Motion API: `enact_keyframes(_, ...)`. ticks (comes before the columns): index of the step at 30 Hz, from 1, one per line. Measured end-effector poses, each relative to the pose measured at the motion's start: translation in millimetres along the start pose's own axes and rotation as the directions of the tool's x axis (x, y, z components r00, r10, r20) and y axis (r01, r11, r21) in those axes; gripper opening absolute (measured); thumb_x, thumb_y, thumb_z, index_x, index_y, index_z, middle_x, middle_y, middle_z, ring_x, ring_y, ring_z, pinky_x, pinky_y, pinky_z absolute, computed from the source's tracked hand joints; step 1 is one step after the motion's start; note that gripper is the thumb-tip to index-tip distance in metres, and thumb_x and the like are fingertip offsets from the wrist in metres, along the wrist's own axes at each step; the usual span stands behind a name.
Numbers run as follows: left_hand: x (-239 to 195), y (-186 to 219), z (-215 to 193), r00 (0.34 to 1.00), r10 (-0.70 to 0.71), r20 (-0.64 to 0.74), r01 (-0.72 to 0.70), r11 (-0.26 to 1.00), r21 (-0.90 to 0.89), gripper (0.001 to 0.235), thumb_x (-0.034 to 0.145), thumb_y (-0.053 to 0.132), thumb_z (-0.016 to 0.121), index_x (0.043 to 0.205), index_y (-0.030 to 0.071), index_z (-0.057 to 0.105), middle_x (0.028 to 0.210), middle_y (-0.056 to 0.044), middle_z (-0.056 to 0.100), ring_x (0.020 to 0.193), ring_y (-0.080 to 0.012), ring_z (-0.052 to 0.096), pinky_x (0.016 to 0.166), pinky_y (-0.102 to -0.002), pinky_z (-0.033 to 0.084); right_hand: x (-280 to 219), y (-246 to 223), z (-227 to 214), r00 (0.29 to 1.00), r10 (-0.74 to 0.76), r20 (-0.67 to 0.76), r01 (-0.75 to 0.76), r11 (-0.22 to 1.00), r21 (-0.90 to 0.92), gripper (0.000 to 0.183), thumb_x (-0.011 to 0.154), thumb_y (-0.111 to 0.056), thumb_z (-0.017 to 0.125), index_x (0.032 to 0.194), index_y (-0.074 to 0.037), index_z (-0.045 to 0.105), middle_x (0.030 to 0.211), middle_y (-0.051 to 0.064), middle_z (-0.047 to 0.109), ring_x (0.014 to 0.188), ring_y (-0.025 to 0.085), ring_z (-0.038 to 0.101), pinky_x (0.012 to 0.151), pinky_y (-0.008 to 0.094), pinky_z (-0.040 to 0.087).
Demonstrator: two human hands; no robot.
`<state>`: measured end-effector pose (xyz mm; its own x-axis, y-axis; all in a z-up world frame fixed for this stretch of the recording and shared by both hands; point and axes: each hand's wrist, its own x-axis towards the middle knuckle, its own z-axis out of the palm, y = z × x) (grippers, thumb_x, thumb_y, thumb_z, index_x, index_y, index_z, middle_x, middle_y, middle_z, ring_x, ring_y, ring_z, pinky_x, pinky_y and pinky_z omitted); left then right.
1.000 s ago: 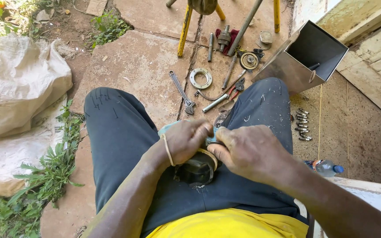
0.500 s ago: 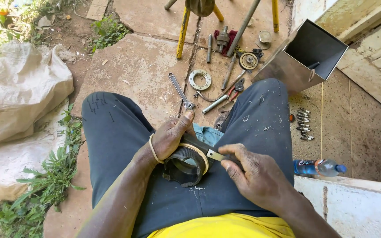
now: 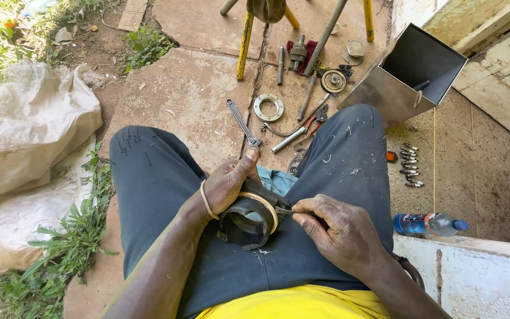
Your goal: Manually scraping and cleaning the inner surface of a metal ring using a piece of sandpaper.
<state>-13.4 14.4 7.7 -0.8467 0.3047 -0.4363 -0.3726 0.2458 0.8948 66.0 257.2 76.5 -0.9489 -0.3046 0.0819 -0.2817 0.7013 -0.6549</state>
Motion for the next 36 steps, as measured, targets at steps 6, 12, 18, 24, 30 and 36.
enact_keyframes(6,1,4,2,0.999,0.024,0.024,-0.025,0.998,0.062,0.083,0.097,0.070,0.029,0.077,0.004,0.076,0.064,-0.004,0.063,0.055,-0.0149,0.060,0.058,-0.031,0.053,7,2,0,1.000,-0.027,0.013,0.026,0.999,0.019,0.014,0.085,-0.015,0.080,0.098,-0.012,0.078,0.084,-0.004,0.082,0.053,0.014,0.066,0.051,0.030,0.052)
enact_keyframes(12,1,9,11,0.994,0.040,0.102,-0.059,0.981,0.186,0.083,0.093,0.075,0.026,0.076,0.005,0.068,0.074,-0.005,0.063,0.066,-0.0163,0.057,0.066,-0.032,0.051,22,3,-16,0.980,-0.094,0.175,0.117,0.985,-0.125,0.010,0.086,-0.020,0.078,0.095,-0.015,0.079,0.090,-0.004,0.086,0.061,0.018,0.077,0.055,0.034,0.058)
enact_keyframes(18,-4,13,7,0.991,-0.059,0.123,0.003,0.912,0.410,0.087,0.089,0.079,0.025,0.075,0.007,0.072,0.072,-0.004,0.068,0.065,-0.0183,0.064,0.070,-0.035,0.057,36,-8,-14,0.893,-0.271,0.360,0.340,0.929,-0.146,0.011,0.088,-0.017,0.076,0.099,-0.015,0.076,0.087,-0.003,0.080,0.066,0.019,0.075,0.056,0.036,0.056)
enact_keyframes(24,-2,15,5,0.990,-0.089,0.111,0.038,0.916,0.400,0.086,0.093,0.077,0.028,0.077,0.004,0.072,0.072,-0.005,0.068,0.065,-0.0183,0.063,0.068,-0.035,0.057,27,-6,-11,0.849,-0.441,0.292,0.494,0.858,-0.141,0.009,0.089,-0.013,0.075,0.098,-0.012,0.074,0.079,-0.001,0.073,0.061,0.019,0.066,0.057,0.035,0.051)
enact_keyframes(30,-8,7,1,0.997,-0.065,0.040,0.053,0.964,0.260,0.085,0.088,0.079,0.026,0.074,0.006,0.068,0.070,-0.005,0.063,0.064,-0.0161,0.060,0.065,-0.033,0.054,12,2,5,0.988,-0.021,0.153,0.015,0.999,0.040,0.011,0.088,-0.019,0.079,0.097,-0.012,0.077,0.085,-0.003,0.084,0.052,0.014,0.068,0.049,0.032,0.053)
enact_keyframes(36,-3,2,2,0.972,0.043,0.230,-0.099,0.966,0.239,0.089,0.102,0.079,0.031,0.067,0.010,0.074,0.075,-0.024,0.076,0.084,-0.0480,0.076,0.092,-0.055,0.057,33,5,-10,0.919,-0.222,0.325,0.249,0.967,-0.044,0.009,0.099,-0.027,0.071,0.101,-0.023,0.079,0.074,0.001,0.073,0.070,0.026,0.076,0.055,0.038,0.061)
